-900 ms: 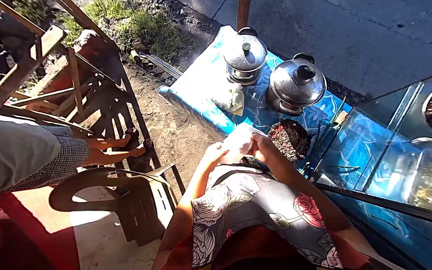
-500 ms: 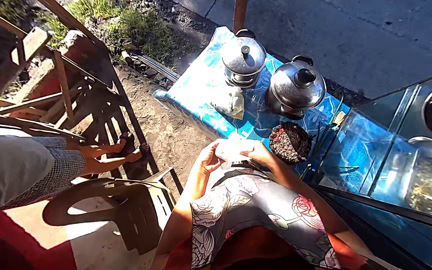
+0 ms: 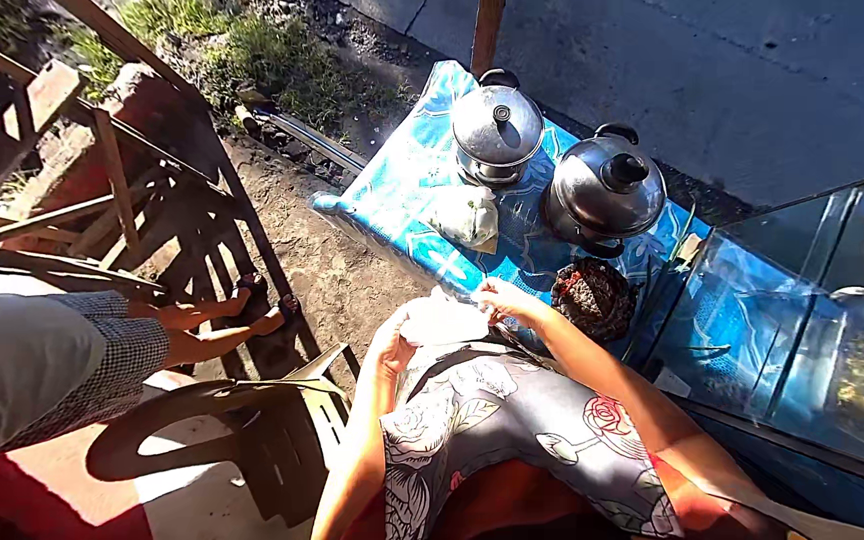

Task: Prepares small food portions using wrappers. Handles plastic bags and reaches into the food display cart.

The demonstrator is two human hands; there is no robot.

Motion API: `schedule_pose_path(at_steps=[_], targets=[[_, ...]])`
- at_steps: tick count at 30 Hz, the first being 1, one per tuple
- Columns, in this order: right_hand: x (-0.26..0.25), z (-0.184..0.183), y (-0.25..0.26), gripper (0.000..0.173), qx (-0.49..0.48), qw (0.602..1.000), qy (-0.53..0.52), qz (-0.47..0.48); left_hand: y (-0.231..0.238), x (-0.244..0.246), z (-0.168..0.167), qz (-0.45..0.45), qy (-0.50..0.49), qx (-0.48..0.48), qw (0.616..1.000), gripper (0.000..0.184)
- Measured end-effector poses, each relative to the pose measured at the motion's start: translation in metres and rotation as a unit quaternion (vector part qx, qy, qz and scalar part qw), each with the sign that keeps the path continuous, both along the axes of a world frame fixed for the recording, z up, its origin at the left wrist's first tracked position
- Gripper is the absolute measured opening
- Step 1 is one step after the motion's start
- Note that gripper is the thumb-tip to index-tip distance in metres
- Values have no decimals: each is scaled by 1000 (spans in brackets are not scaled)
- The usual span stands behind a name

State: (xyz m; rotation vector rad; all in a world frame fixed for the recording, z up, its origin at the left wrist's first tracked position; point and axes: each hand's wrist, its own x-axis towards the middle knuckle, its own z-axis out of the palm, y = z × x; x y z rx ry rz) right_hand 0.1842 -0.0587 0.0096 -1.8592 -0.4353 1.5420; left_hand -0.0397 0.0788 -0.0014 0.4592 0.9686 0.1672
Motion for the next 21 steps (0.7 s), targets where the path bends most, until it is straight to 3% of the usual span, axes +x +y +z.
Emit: schedule_pose_path(at_steps=[1,3,6,9,11,14,18,21], targets=[[6,-6,13,38,6,992,-114,50,5,-7,1,2,15,37,999,33],[20,-14,44,44,40,955,-280,84,14,-19,6,-6,54,109,993,29],[48,-15,97,51,15,900,-419,117,26,-31,6,14,91,145,985,28],[68,-17,129,57,-84,893,-426,119,33,-38,4,33,120,159,979,27],[72,-10,134,51,-127,905,-395,94,36,-39,-2,37,150,162,975,27],[78,11,137,44,-184,908,-352,130,38,-35,-7,41,187,159,969,24],[88,-16,137,40,-192,872,-408,192,47,-27,-8,28,188,161,969,20],[83,-7,138,41,-197,864,-412,214,59,-19,-7,6,199,185,962,19]])
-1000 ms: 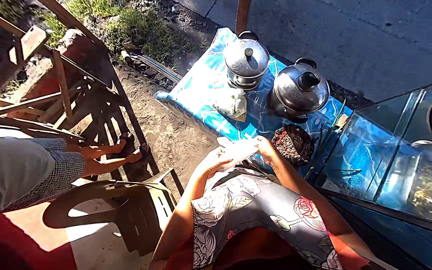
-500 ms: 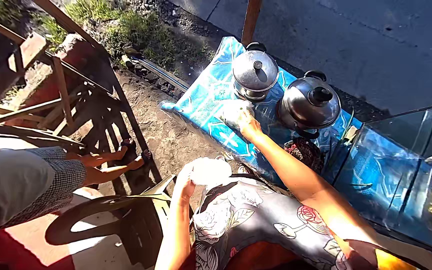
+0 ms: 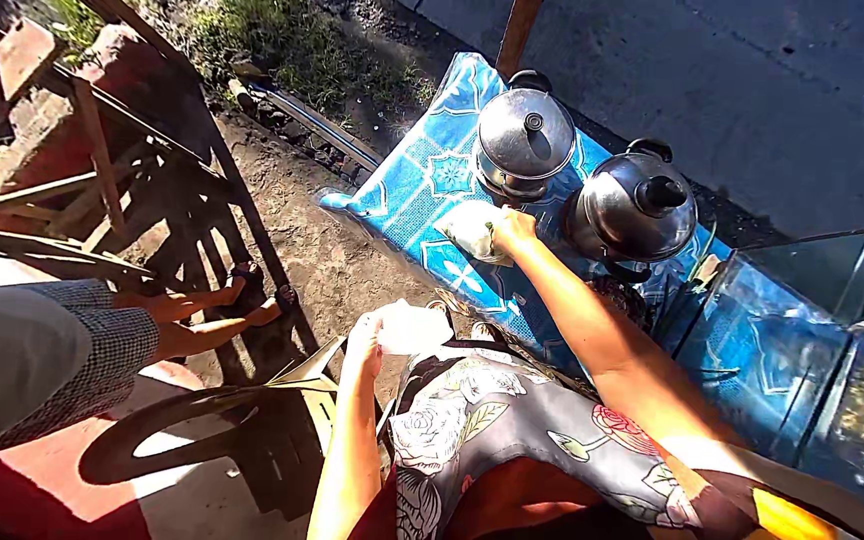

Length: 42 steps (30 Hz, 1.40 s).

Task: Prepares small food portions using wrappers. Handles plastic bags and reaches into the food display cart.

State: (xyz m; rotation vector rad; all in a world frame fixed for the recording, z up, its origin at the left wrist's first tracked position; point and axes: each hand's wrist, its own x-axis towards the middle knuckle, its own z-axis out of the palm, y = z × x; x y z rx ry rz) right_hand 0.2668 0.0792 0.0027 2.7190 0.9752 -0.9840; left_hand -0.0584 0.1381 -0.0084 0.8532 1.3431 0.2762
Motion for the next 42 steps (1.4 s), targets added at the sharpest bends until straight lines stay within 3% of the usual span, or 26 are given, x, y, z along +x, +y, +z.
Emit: schedule_pose_path(at_steps=[6,13,15,19,25,29,34,38,42], targets=[[12,1,-19,22,75,992,72,74,26,13,7,-17,22,33,999,18],[30,9,-30,43,128,967,204,82,39,35,1,-29,7,38,999,19],[27,12,-32,36,144,972,172,73,40,41,5,-31,2,38,999,18],[5,49,-29,28,68,994,61,58,44,49,8,-23,-14,45,999,13],[-6,82,-38,22,117,990,30,74,59,69,16,0,-124,7,992,14],[-13,98,-52,18,164,982,-5,94,62,98,2,-69,-94,157,981,26],[-13,127,-74,16,188,975,-41,111,63,151,-5,-164,-54,342,924,35],[-21,149,-95,15,192,975,-50,99,41,189,-8,-300,-83,363,878,32],[-26,152,-122,15,202,974,-41,97,7,209,-19,-347,-125,355,859,28]])
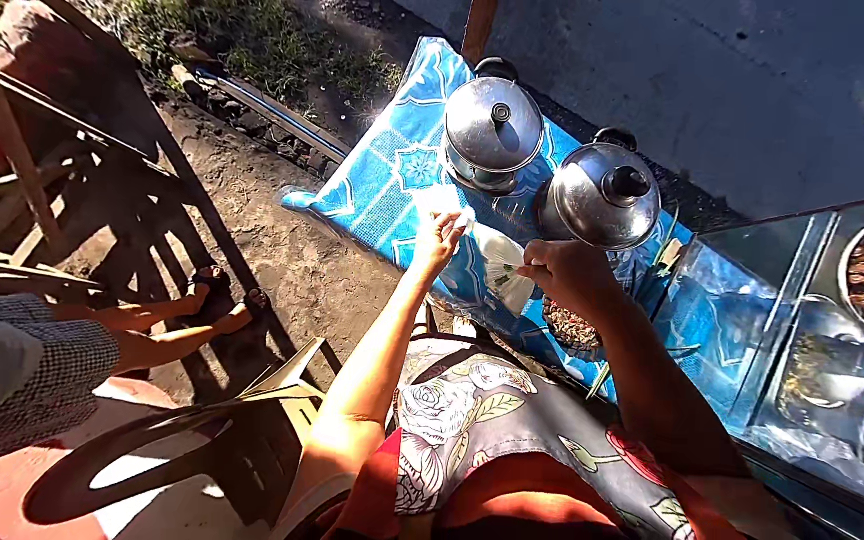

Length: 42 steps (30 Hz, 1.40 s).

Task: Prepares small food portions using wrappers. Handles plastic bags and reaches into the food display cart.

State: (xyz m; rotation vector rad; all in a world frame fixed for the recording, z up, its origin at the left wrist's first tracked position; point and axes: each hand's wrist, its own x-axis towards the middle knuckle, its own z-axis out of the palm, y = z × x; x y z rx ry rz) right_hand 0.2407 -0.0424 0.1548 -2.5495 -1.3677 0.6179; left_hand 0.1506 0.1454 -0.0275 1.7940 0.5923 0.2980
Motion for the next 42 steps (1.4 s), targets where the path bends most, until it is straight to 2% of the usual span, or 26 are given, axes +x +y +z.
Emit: schedule_pose_path(at_steps=[3,5,9,14,16,18,20,23,24,26,29,31,35,39,42], targets=[[-4,-5,-12,16,1,1000,22,-8,-18,6,-13,4,-36,6,999,27],[-9,-6,-15,16,-5,999,44,-14,-24,6,-8,-22,-37,-11,999,27],[-20,-4,-20,16,11,998,55,-27,-31,2,15,-103,-56,-105,988,26],[-16,-33,-18,19,48,993,80,-72,-33,-8,-13,-132,-18,-262,956,27],[-10,-55,-11,22,39,990,100,-90,-34,-14,-36,-105,3,-246,963,29],[-3,-75,0,24,17,985,136,-107,-33,-20,-54,-71,4,-167,983,41],[2,-93,10,27,12,976,177,-129,-35,-32,-57,-17,30,-132,991,52],[8,-96,25,27,33,944,256,-206,-41,-55,-48,29,75,-140,987,54],[10,-95,29,27,44,930,278,-237,-43,-61,-43,28,83,-155,984,51],[13,-93,36,26,63,902,309,-294,-48,-70,-33,14,86,-187,979,33],[17,-98,41,24,100,874,325,-347,-54,-68,-56,-7,42,-251,967,23],[17,-98,45,23,122,852,338,-380,-62,-68,-60,1,26,-288,957,22],[14,-91,55,20,172,820,350,-418,-86,-67,-39,34,35,-394,918,19],[12,-83,63,21,186,811,352,-428,-109,-56,-18,85,59,-499,861,16],[11,-80,66,21,183,822,333,-425,-116,-43,5,128,77,-564,812,16]])
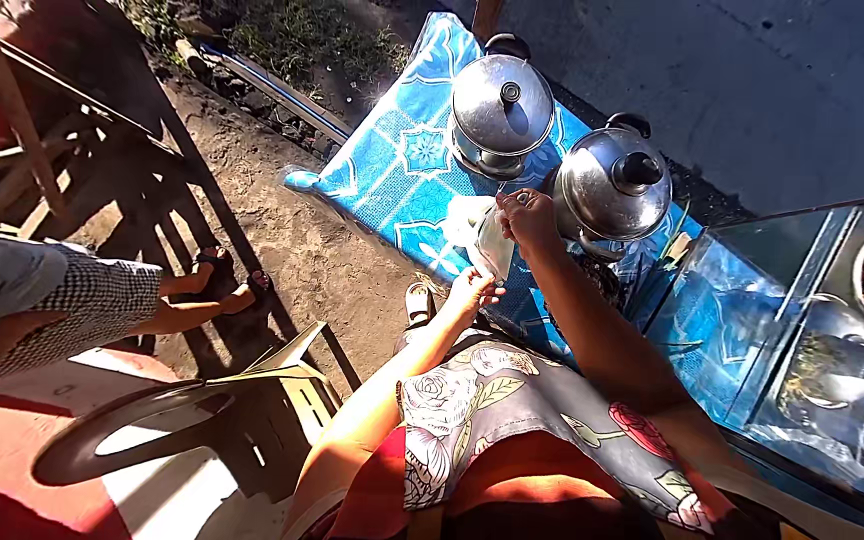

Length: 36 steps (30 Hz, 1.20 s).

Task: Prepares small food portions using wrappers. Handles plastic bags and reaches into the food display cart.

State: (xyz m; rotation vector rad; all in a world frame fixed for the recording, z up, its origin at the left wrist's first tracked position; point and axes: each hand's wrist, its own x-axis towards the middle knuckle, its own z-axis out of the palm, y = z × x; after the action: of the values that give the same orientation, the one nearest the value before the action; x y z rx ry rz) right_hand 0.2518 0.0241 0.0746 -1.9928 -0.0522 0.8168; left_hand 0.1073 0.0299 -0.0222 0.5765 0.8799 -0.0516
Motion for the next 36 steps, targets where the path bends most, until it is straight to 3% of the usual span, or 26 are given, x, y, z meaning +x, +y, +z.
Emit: schedule_pose_path(at_steps=[4,10,16,19,25,27,29,31,33,35,36], targets=[[-2,2,3,21,2,1000,4,-8,-4,15,20,70,39,-51,995,15],[-5,12,8,19,68,990,83,-92,-18,19,14,102,60,41,992,22],[-10,20,10,18,89,963,161,-198,-9,24,21,148,84,-78,982,12],[-5,19,3,20,83,960,165,-212,-2,21,37,149,80,-79,982,3],[6,-2,-41,17,-23,995,66,-77,32,15,51,160,35,40,986,4],[6,-16,-56,19,-66,997,40,-17,40,15,48,152,21,136,979,9],[2,-23,-62,20,-71,993,86,-33,49,11,31,87,15,323,942,11],[-3,-23,-62,23,-51,982,151,-97,59,2,8,-35,46,478,876,19],[-6,-19,-55,22,-24,973,180,-140,67,-7,-13,-139,72,492,856,34],[-9,-14,-48,22,2,964,204,-169,68,-12,-34,-146,42,431,889,45],[-9,-12,-46,21,12,959,215,-184,63,-14,-39,-107,17,382,918,45]])
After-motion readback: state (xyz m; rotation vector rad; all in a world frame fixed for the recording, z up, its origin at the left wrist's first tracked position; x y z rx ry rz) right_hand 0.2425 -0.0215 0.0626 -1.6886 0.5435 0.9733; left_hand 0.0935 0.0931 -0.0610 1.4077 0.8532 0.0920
